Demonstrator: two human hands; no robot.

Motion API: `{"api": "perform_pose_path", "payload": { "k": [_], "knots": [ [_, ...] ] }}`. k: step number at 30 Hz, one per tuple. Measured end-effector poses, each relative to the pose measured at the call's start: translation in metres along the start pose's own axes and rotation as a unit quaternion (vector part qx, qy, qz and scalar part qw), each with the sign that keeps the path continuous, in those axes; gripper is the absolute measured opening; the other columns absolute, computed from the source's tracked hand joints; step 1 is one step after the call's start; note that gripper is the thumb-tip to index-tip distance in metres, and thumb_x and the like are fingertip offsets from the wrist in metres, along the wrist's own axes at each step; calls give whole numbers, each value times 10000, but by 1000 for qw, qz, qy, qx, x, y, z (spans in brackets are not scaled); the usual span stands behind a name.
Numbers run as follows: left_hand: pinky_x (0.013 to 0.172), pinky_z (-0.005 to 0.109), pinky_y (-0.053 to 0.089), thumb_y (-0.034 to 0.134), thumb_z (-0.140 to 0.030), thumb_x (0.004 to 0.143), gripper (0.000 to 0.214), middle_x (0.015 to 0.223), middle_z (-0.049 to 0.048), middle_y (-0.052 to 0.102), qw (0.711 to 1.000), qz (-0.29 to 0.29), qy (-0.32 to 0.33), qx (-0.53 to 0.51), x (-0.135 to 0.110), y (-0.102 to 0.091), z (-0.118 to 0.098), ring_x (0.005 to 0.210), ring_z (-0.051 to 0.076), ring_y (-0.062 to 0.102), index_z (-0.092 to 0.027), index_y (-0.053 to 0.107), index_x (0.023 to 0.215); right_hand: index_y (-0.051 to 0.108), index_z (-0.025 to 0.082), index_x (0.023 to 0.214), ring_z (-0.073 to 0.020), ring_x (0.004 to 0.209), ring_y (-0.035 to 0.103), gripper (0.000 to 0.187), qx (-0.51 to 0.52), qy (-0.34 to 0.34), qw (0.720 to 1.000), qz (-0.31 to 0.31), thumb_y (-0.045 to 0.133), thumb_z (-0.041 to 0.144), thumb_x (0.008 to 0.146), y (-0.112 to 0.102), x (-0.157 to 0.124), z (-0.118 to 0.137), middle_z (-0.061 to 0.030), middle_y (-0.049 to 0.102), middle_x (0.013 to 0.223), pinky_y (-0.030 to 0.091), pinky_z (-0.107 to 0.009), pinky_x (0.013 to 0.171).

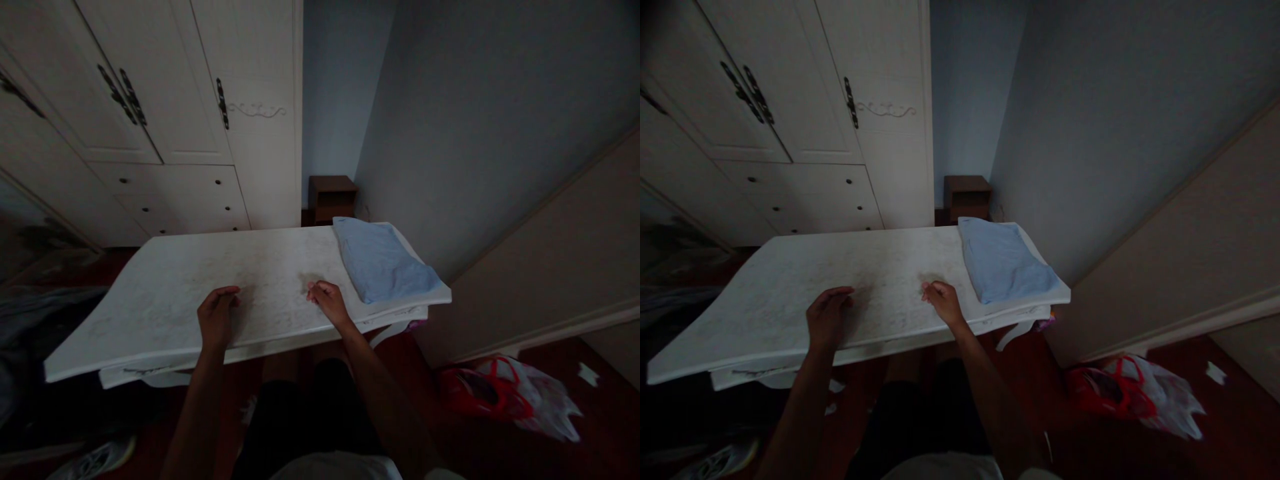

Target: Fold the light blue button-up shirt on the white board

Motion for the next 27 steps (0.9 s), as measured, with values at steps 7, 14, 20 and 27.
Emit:
{"api": "perform_pose_path", "payload": {
  "k": [7, 14, 20, 27],
  "knots": [
    [599, 250, 437, 638, -308, 679, 167, 664, -11, 633, 1000, 24, 11, -5, 1, 0, 2, 584, 115, 546, -182, 692, 774, 609, 176, 574, -101, 504, 467, 423, -11, 5, 1000, -1, 558, 497, 844, 0, -1, 2, 7, 557, 544, 356, -231, 519],
    [574, 228, 419, 664, -275, 664, 139, 630, -24, 621, 1000, 20, 1, -22, 1, -1, 3, 576, 102, 539, -189, 703, 766, 600, 180, 573, -110, 534, 492, 442, -15, 5, 1000, -2, 552, 531, 836, 0, -1, 5, -7, 584, 571, 385, -234, 540],
    [591, 234, 438, 658, -279, 678, 132, 671, -16, 639, 1000, 17, 7, -18, 4, -1, 7, 588, 105, 552, -184, 699, 760, 611, 180, 576, -105, 527, 481, 430, -14, 2, 1000, 3, 543, 505, 850, 1, -1, 3, 10, 553, 553, 372, -232, 543],
    [592, 243, 464, 640, -305, 692, 166, 689, 2, 653, 999, 23, 25, 6, 5, -3, 8, 586, 114, 567, -179, 699, 782, 613, 178, 574, -100, 501, 463, 429, -8, 2, 1000, 6, 549, 503, 846, 1, 0, 0, 12, 551, 541, 352, -231, 518]
  ]
}}
Point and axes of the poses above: each hand's wrist, its own x-axis towards the middle knuckle, its own y-axis out of the palm, z = x × y, the point moved 6 cm from there along x, towards the middle knuckle
